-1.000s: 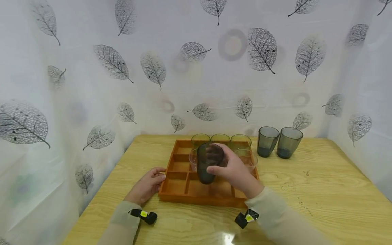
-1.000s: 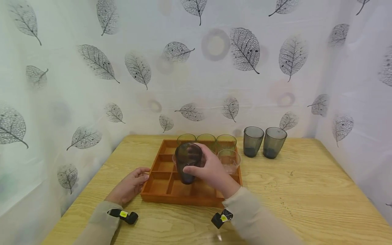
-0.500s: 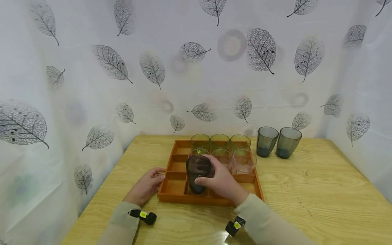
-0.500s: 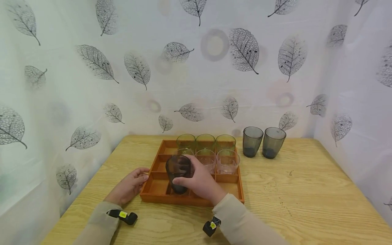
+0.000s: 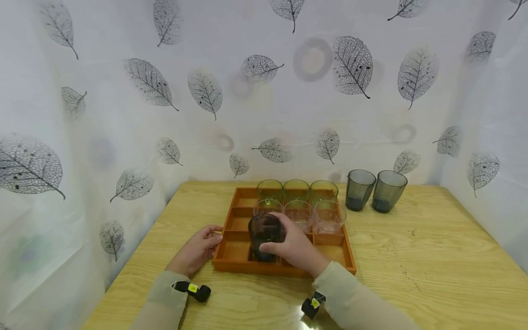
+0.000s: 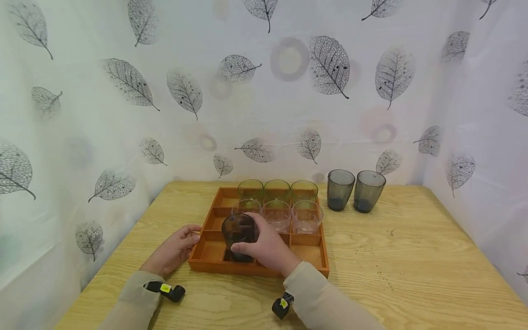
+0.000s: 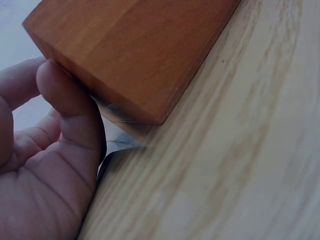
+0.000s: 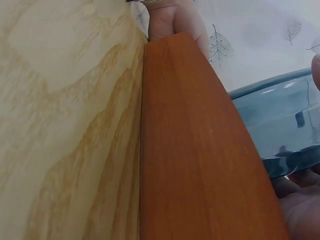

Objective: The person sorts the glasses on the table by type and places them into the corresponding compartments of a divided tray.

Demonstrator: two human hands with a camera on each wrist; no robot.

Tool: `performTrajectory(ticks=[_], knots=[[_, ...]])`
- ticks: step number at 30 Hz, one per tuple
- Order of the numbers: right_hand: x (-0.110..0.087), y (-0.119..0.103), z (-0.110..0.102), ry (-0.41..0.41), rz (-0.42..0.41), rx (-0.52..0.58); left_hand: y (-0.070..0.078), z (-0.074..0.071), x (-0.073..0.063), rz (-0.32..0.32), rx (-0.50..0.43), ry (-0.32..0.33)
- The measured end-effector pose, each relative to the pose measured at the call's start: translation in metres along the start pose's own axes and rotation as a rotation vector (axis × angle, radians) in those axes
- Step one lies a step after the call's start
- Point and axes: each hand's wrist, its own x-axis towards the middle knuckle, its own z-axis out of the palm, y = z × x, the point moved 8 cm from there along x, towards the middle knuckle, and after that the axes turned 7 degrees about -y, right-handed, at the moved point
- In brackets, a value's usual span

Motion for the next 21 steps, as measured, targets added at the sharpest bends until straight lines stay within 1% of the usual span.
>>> performTrajectory(ticks=[5, 9, 13, 18, 21], knots=[[0.0016, 0.0009, 0.002, -0.009, -0.02, -0.042, 0.0012, 0.0003, -0.0001, 0.0, 0.002, 0.001], [0.002, 0.0007, 0.0039, -0.019, -0.027, -0.104, 0.0017, -0.0003, -0.0003, -0.001, 0.007, 0.01], [0.0013, 0.0017, 0.0035, -0.014, -0.003, -0.161, 0.001, -0.0008, 0.0007, -0.001, 0.008, 0.011], [0.0, 0.0033, 0.0017, 0.004, 0.04, -0.193, -0.0012, -0.0017, 0.0019, 0.0, 0.011, 0.012], [0.0, 0.0035, 0.0018, 0.003, 0.042, -0.201, -0.0018, -0.0021, 0.002, 0.004, 0.01, 0.012]])
